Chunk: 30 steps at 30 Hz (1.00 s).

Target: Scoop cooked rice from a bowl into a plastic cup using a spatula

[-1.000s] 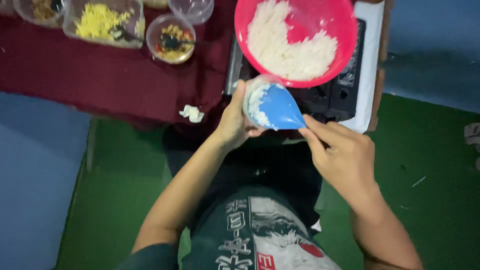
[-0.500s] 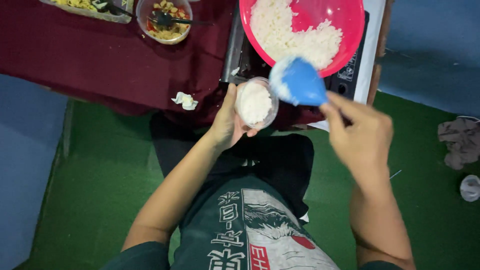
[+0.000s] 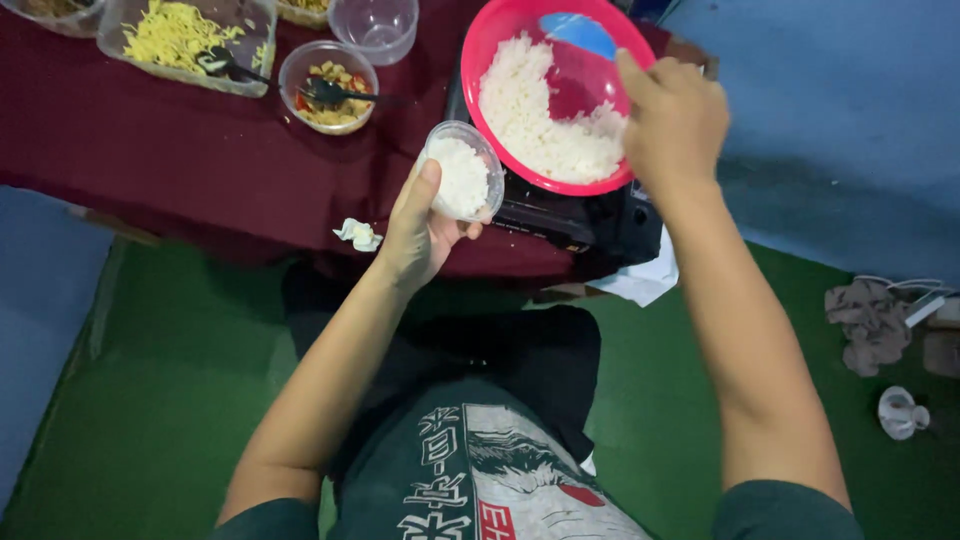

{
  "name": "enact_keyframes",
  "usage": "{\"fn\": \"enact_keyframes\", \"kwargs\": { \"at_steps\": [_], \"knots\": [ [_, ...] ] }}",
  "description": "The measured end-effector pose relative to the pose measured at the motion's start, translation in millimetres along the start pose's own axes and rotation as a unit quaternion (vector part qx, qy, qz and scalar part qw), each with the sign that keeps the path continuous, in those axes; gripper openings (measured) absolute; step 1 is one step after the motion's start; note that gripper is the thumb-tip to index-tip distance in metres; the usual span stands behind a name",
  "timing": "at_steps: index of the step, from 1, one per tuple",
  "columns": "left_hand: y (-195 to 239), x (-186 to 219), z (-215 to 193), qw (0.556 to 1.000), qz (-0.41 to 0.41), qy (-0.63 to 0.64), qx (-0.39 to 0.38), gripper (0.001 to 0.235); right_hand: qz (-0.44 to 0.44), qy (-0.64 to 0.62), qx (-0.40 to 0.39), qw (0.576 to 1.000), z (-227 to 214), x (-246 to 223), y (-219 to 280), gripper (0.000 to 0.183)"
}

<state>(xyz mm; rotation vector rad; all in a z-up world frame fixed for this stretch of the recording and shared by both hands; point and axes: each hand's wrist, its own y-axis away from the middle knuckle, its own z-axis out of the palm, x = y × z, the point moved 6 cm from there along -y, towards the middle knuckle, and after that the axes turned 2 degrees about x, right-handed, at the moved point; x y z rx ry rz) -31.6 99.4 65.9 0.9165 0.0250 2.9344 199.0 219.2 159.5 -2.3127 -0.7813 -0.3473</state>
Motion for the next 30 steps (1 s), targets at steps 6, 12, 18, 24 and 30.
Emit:
{"fn": "enact_keyframes", "kwargs": {
  "at_steps": [6, 12, 18, 24, 30],
  "knots": [
    [-5, 8, 18, 0.999, 0.027, -0.018, -0.028, 0.057, -0.089, 0.005, -0.032, 0.996, 28, -15, -21, 0.057],
    [-5, 7, 15, 0.999, -0.008, -0.032, 0.026, 0.062, -0.123, 0.029, -0.07, 0.99, 31, -1, -14, 0.062],
    [-5, 0, 14, 0.999, -0.006, -0.037, 0.031, 0.06, -0.01, -0.065, -0.186, 0.98, 25, 17, -9, 0.025],
    [-8, -5, 11, 0.996, -0.031, -0.047, 0.065, 0.072, 0.112, -0.104, -0.261, 0.953, 25, 23, -1, 0.032],
    [-16, -17, -2, 0.997, 0.001, -0.075, 0.036, 0.059, 0.147, -0.148, -0.24, 0.948, 56, 29, 22, 0.02]
  ]
}}
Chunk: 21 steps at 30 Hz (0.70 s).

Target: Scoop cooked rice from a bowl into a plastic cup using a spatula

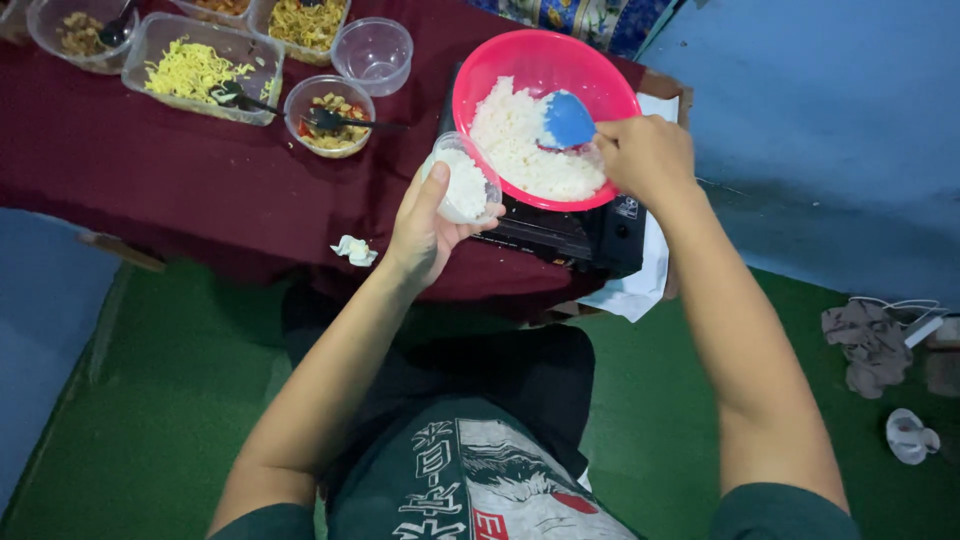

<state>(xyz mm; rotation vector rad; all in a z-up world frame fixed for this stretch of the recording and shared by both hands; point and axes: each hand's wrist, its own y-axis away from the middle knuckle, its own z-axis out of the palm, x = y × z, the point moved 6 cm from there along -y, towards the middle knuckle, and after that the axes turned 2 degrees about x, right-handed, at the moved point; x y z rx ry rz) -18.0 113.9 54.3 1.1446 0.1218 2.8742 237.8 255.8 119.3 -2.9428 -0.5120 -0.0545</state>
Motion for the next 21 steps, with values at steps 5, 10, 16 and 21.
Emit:
{"fn": "enact_keyframes", "kwargs": {
  "at_steps": [5, 10, 16, 21],
  "knots": [
    [2, 2, 4, 1.0, -0.001, -0.009, -0.001, 0.059, 0.013, -0.029, -0.02, 0.999, -3, -10, 4, 0.026],
    [2, 4, 3, 1.0, 0.007, -0.011, 0.006, 0.057, 0.007, -0.019, -0.003, 1.0, -19, -19, 8, 0.028],
    [-6, 11, -3, 0.999, 0.017, -0.003, 0.029, 0.057, 0.0, 0.007, 0.082, 0.997, -13, -17, 3, 0.031],
    [-13, 17, -2, 0.999, 0.032, -0.007, 0.016, 0.05, 0.043, -0.063, -0.018, 0.997, 4, -14, -10, 0.031]
  ]
}}
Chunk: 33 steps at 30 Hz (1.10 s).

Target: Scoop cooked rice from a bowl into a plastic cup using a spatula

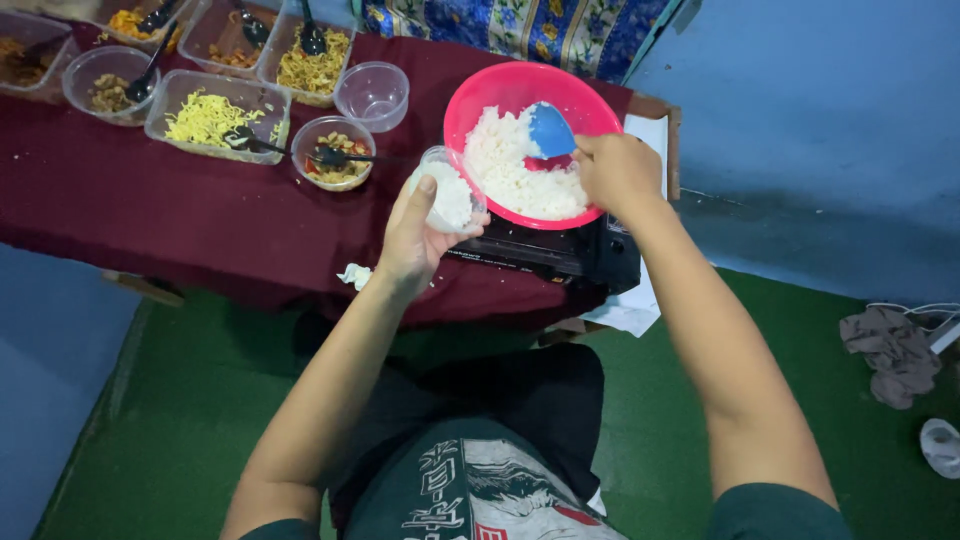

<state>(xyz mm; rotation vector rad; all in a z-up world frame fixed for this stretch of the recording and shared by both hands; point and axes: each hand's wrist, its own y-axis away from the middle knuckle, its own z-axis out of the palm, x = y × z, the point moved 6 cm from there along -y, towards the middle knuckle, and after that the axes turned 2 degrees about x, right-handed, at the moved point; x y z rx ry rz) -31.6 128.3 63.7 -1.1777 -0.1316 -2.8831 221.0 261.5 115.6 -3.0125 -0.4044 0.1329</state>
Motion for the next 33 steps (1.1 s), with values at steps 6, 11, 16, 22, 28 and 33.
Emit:
{"fn": "enact_keyframes", "kwargs": {
  "at_steps": [6, 11, 16, 22, 28, 33],
  "knots": [
    [2, 8, 4, 1.0, -0.007, 0.004, 0.009, 0.053, 0.037, -0.026, -0.056, 0.997, 3, -3, -7, 0.029],
    [0, 7, 2, 1.0, -0.008, -0.002, 0.006, 0.059, 0.03, -0.072, -0.085, 0.993, -16, -16, -5, 0.029],
    [-10, 3, -8, 1.0, -0.003, -0.008, 0.005, 0.062, 0.052, -0.089, -0.048, 0.993, -6, -4, -7, 0.028],
    [-21, 11, -14, 1.0, 0.003, 0.007, 0.02, 0.06, 0.043, -0.016, 0.036, 0.998, -18, -10, -4, 0.023],
    [-28, 16, -11, 1.0, 0.006, -0.004, 0.017, 0.062, 0.083, -0.095, -0.024, 0.992, 4, -9, -21, 0.024],
    [-22, 16, -11, 1.0, 0.001, -0.014, 0.016, 0.064, 0.082, -0.164, -0.051, 0.982, -15, -30, -1, 0.025]
  ]
}}
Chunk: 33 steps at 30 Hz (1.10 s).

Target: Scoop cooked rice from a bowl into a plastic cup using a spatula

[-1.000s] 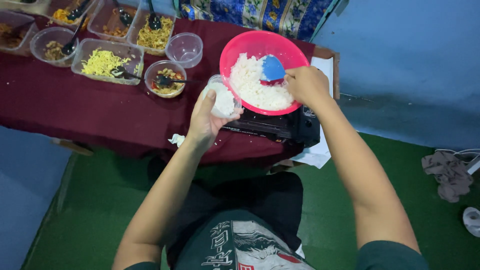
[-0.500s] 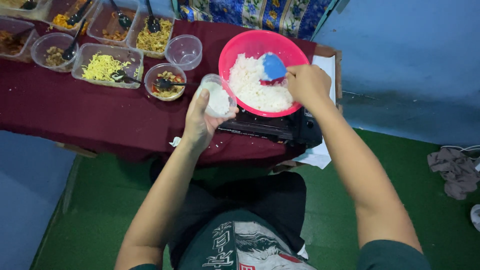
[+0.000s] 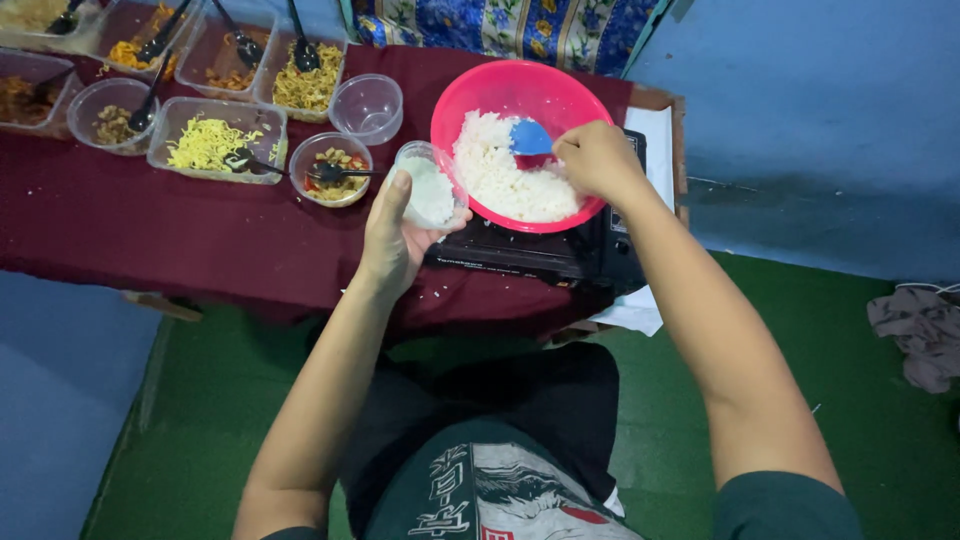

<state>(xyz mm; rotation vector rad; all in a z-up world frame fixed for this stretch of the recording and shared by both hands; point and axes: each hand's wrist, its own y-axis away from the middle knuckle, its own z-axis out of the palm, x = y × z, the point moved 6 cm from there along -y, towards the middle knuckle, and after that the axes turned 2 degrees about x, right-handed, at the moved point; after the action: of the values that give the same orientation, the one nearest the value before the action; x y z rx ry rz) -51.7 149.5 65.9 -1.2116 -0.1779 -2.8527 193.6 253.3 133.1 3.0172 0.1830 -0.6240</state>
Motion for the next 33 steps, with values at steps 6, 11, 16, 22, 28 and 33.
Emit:
{"fn": "enact_keyframes", "kwargs": {
  "at_steps": [6, 11, 16, 22, 28, 33],
  "knots": [
    [1, 1, 0, 1.0, 0.004, -0.008, -0.002, 0.064, -0.043, 0.037, 0.0, 0.998, 8, -4, -12, 0.026],
    [3, 4, 1, 1.0, 0.003, -0.02, -0.009, 0.065, -0.054, -0.017, -0.002, 0.998, 22, 1, -15, 0.024],
    [8, 6, 3, 1.0, 0.005, -0.02, -0.009, 0.066, -0.005, -0.057, -0.017, 0.998, 13, -9, -1, 0.024],
    [6, 3, 0, 1.0, 0.0, -0.013, -0.007, 0.063, 0.058, -0.165, -0.028, 0.984, 2, -4, 10, 0.025],
    [7, 6, 2, 1.0, 0.003, -0.015, -0.011, 0.064, 0.073, -0.181, 0.014, 0.981, 5, 16, -3, 0.023],
    [3, -2, -9, 1.0, 0.001, -0.006, 0.0, 0.064, 0.059, -0.146, 0.06, 0.986, 15, 44, -23, 0.02]
  ]
}}
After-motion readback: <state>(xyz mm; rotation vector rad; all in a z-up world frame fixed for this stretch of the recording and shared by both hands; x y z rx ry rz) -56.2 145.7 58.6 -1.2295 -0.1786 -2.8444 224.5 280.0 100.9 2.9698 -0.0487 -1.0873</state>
